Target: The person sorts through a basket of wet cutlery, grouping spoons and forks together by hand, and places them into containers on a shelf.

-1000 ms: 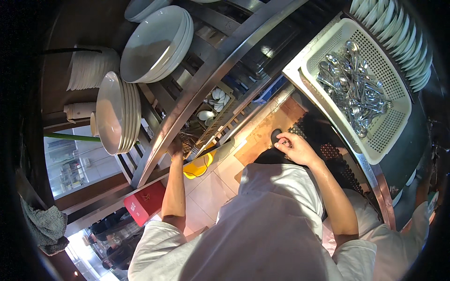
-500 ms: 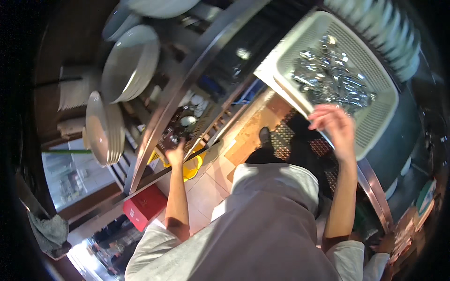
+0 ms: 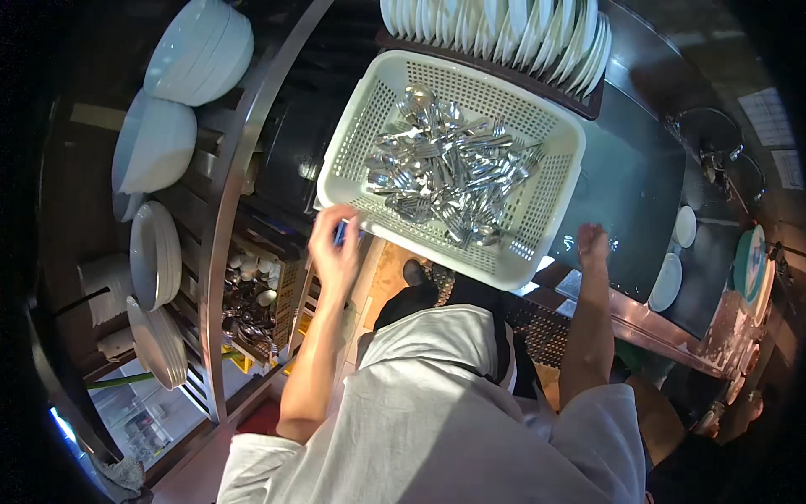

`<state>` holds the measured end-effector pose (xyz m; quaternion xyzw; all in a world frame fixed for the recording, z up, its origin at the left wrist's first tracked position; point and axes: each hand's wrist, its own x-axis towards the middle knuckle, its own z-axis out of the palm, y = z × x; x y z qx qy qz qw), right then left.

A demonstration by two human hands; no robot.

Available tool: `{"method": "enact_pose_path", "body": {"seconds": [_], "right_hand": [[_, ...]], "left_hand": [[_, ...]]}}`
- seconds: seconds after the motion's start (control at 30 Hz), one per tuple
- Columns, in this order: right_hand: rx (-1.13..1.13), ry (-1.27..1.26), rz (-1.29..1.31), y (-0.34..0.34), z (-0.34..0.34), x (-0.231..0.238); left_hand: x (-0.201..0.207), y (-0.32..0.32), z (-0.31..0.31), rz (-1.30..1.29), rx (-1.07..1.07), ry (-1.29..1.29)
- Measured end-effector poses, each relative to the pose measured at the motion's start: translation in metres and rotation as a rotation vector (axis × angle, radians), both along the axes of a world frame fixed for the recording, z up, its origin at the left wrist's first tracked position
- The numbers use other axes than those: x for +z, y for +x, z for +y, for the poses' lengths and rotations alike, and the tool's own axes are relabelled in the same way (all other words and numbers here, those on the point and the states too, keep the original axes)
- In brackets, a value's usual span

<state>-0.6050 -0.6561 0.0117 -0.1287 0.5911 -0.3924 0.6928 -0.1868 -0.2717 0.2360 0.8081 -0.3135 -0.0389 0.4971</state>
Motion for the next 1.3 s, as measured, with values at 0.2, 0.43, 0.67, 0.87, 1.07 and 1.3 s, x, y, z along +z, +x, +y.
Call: {"method": "enact_pose_path", "body": {"seconds": [0.2, 0.43, 0.67, 0.87, 1.07, 1.3], "right_hand": [[0.902, -0.549, -0.255, 0.166, 0.062, 0.205], [1.489, -0.886, -0.063, 0.35, 0.183, 0.223], [1.552, -0.989, 0.429, 0.399, 0.191, 0.159], [1.611, -1.177, 0.38, 0.404, 0.188, 0.194], [1.298, -1.003, 0.087, 0.411, 0.168, 0.231], [1.233, -1.156, 0.259, 0.347, 0.15, 0.295]], "left_hand": [[-0.064, 0.072, -0.047, -0.194, -0.132, 0.568], [-0.1, 0.077, -0.082, 0.043, -0.026, 0.831], [-0.085, 0.109, -0.068, 0.307, -0.179, 0.528], [-0.033, 0.107, -0.059, 0.179, -0.27, 0.392], [0.044, 0.116, -0.08, -0.138, -0.382, 0.177], [0.052, 0.099, -0.114, 0.122, -0.426, -0.235]]}}
